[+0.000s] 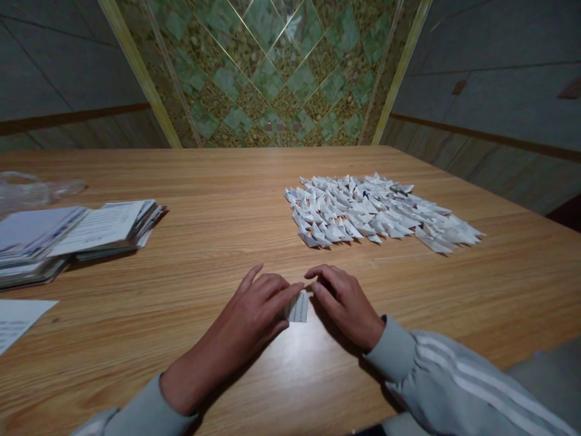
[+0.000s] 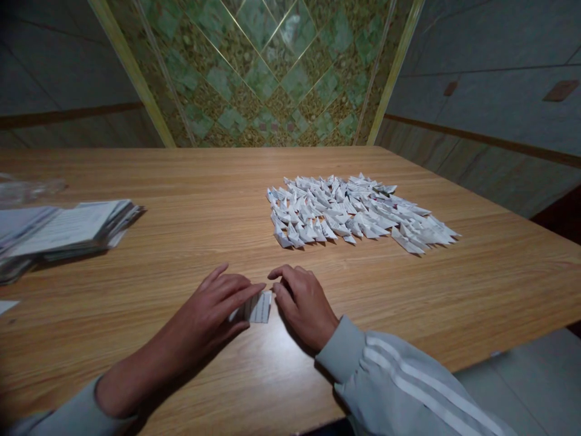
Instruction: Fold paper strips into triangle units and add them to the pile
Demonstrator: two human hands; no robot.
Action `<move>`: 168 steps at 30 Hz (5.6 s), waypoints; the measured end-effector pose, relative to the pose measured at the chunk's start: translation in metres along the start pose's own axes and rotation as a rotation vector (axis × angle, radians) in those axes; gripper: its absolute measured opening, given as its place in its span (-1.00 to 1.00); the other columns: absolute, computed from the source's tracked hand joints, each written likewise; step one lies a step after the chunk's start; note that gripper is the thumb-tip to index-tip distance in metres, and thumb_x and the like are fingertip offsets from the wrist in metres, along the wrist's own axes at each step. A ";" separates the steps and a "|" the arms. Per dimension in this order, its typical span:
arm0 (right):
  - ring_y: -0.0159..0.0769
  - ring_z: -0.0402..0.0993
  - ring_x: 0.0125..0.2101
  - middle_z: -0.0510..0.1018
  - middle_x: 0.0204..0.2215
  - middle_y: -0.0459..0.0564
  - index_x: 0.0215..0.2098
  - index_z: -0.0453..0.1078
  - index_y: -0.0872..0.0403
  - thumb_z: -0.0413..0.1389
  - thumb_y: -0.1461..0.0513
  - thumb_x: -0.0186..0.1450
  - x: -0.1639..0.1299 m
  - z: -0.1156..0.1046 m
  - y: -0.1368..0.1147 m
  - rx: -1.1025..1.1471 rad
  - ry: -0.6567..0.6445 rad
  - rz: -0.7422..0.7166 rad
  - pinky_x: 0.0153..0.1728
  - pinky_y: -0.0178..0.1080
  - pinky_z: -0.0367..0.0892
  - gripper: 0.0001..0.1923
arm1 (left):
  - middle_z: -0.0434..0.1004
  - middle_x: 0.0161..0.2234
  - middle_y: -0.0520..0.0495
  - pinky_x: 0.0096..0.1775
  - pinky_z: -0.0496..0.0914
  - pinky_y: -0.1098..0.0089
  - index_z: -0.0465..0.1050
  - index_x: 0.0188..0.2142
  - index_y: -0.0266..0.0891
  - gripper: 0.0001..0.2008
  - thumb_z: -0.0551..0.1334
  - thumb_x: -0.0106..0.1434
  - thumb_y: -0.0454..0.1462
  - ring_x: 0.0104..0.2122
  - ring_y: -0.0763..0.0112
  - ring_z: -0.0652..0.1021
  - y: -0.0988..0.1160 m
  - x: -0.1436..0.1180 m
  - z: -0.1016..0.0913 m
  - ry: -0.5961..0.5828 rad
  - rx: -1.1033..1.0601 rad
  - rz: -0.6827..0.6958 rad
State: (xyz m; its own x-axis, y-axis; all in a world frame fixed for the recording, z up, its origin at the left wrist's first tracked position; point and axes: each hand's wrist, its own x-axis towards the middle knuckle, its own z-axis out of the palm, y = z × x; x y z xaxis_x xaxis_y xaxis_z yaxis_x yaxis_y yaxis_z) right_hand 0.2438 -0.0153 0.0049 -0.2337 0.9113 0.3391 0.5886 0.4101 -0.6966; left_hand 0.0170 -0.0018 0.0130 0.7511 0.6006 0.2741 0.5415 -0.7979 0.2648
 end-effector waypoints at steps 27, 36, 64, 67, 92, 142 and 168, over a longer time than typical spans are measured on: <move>-0.21 0.32 -0.26 0.51 -0.36 -0.01 -0.24 0.49 0.09 0.04 0.41 0.27 -0.009 0.004 -0.006 -0.208 -0.284 -0.242 -0.21 -0.16 0.04 -0.78 | 0.57 -0.24 -0.14 -0.19 0.33 0.19 0.46 -0.25 -0.23 -0.85 0.15 0.41 -0.24 -0.24 0.19 0.50 0.018 -0.026 0.000 0.047 0.001 0.027; -0.24 0.31 -0.28 0.48 -0.39 -0.03 -0.28 0.49 0.10 0.04 0.39 0.26 -0.008 0.001 -0.011 -0.231 -0.309 -0.225 -0.22 -0.16 0.03 -0.81 | 0.51 -0.30 -0.07 -0.18 0.33 0.28 0.49 -0.32 -0.21 -0.82 0.18 0.41 -0.23 -0.24 0.26 0.47 0.016 -0.024 0.004 0.082 -0.240 -0.186; -0.20 0.31 -0.24 0.49 -0.36 -0.01 -0.42 0.49 0.08 0.13 0.08 0.41 -0.010 0.015 -0.029 -0.445 -0.310 -0.053 -0.23 -0.13 0.01 -0.68 | 0.38 -0.33 -0.04 -0.29 0.29 0.30 0.38 -0.42 -0.21 -0.79 0.25 0.35 -0.21 -0.29 0.26 0.42 0.014 -0.021 0.008 0.068 -0.134 -0.428; -0.18 0.31 -0.23 0.50 -0.35 0.01 -0.41 0.49 0.08 0.14 0.08 0.40 -0.010 0.016 -0.029 -0.477 -0.306 -0.063 -0.23 -0.12 0.02 -0.69 | 0.38 -0.34 -0.04 -0.29 0.29 0.30 0.39 -0.41 -0.21 -0.80 0.25 0.34 -0.22 -0.30 0.26 0.43 0.015 -0.019 0.007 0.061 -0.118 -0.439; -0.13 0.34 -0.14 0.52 -0.17 0.02 -0.23 0.42 0.06 0.25 0.17 0.30 -0.009 0.008 -0.027 -0.489 -0.247 -0.113 -0.15 -0.13 0.11 -0.84 | 0.51 -0.33 -0.05 -0.27 0.24 0.23 0.47 -0.21 -0.21 -0.88 0.17 0.42 -0.27 -0.31 0.23 0.42 0.020 -0.024 0.006 0.029 0.258 -0.022; -0.29 0.35 -0.33 0.50 -0.46 -0.09 -0.45 0.46 0.11 0.39 0.23 0.19 0.023 0.004 0.005 -0.184 -0.382 -0.138 -0.25 -0.24 0.07 -0.79 | 0.42 0.22 -0.28 0.22 0.05 -0.05 0.30 0.28 -0.23 -0.31 0.14 0.33 0.14 0.15 -0.04 0.41 0.057 -0.057 0.014 -0.070 0.320 -0.134; -0.24 0.32 -0.32 0.50 -0.45 -0.09 -0.39 0.38 0.07 0.23 0.21 0.33 0.018 0.001 0.002 -0.393 -0.108 -0.113 -0.22 -0.20 0.00 -0.82 | 0.41 0.18 -0.55 0.15 0.19 -0.23 0.42 0.19 -0.30 -0.23 0.18 0.23 0.22 0.13 -0.25 0.46 0.074 -0.046 0.015 -0.110 0.374 -0.187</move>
State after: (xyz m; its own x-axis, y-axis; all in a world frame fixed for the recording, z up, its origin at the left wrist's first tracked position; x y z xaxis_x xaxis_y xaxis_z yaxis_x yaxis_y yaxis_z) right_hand 0.2403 0.0018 0.0086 -0.3810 0.8687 0.3166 0.8003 0.4813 -0.3576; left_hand 0.0285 -0.0897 0.0059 0.6517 0.7439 0.1479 0.7566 -0.6513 -0.0579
